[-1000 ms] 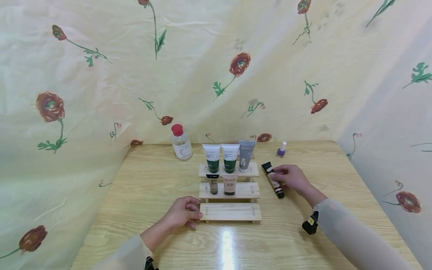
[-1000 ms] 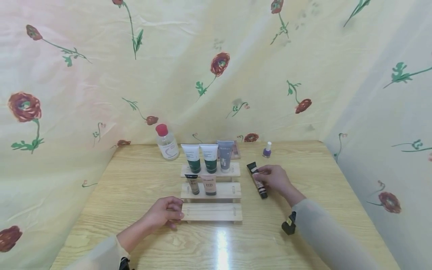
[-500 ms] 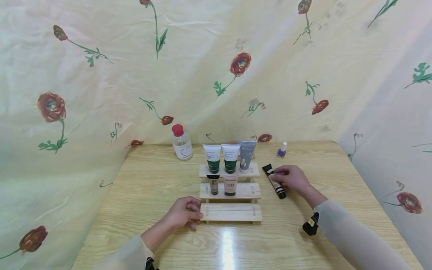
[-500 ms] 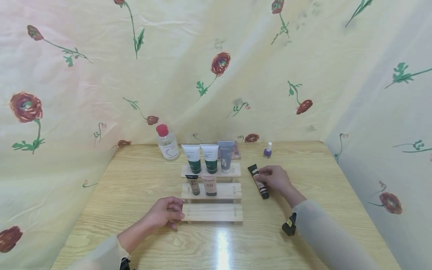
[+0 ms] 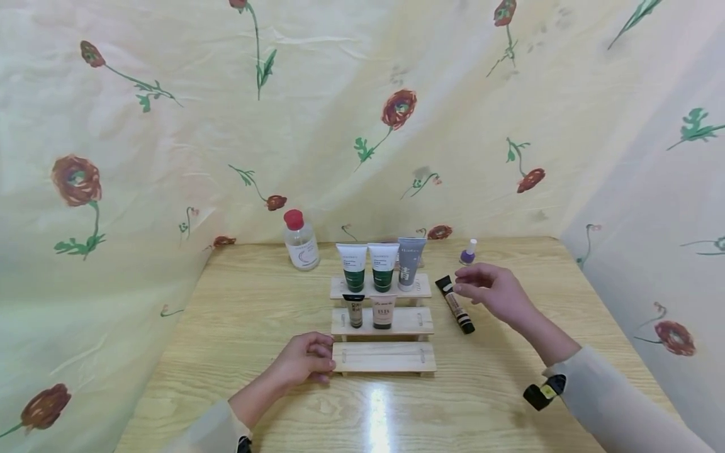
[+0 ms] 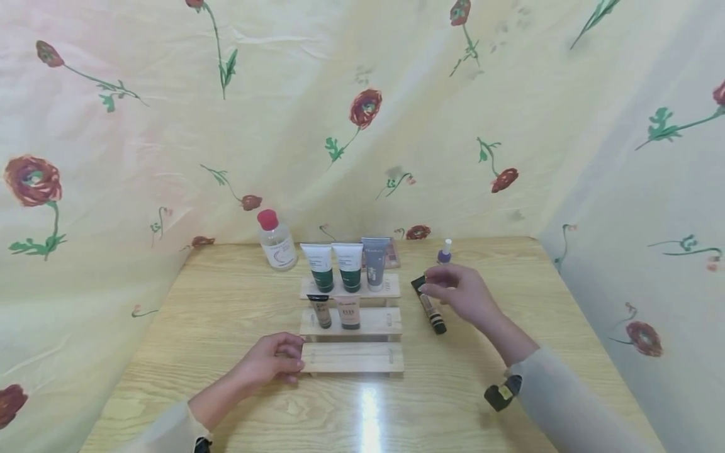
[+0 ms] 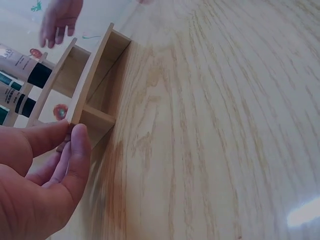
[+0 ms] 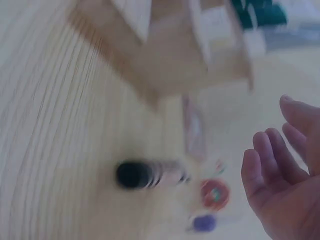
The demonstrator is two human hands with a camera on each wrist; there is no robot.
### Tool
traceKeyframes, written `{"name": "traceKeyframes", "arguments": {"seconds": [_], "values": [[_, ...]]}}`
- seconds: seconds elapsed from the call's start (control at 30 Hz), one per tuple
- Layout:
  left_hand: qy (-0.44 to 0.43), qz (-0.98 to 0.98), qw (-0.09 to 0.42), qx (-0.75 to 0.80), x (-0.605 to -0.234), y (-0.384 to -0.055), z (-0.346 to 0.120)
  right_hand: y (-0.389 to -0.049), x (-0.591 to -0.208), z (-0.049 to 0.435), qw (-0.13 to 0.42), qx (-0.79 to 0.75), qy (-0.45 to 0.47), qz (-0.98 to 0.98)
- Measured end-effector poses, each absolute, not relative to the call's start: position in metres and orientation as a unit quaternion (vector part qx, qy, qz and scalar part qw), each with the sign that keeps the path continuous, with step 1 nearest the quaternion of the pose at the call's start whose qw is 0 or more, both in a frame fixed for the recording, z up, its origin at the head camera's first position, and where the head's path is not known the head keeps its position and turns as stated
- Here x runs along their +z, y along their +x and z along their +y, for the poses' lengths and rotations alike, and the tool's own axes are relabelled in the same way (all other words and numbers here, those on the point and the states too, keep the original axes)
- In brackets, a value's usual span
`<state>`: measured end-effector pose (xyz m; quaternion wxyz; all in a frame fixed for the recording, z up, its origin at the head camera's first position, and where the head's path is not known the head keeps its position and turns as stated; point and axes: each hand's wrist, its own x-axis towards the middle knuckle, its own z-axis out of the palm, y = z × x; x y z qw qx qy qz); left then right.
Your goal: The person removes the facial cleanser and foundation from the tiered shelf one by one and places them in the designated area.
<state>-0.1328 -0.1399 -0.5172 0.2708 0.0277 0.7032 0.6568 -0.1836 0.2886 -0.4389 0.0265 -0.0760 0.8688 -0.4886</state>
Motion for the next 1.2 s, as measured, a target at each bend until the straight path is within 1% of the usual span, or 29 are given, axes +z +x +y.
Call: {"name": "traceKeyframes", "arguments": {"seconds": [0.23,0.47,0.73,1.2], "values": [[0.029,0.701,0.276,0.657,-0.515,-0.135,-0.140,-0.167,-0.414,0.250,-0.002,-0.479,-0.160,0.863],[0.032,0.694,0.274,0.665,-0.514,-0.135,-0.137,-0.161,-0.416,0.210,0.032,-0.510,-0.218,0.832],[0.022,0.698,0.274,0.662,-0.513,-0.132,-0.136,-0.158,-0.431,0.186,0.045,-0.516,-0.219,0.827],[0.006,0.700,0.277,0.659,-0.511,-0.131,-0.137,-0.156,-0.438,0.170,0.028,-0.522,-0.196,0.830]]}}
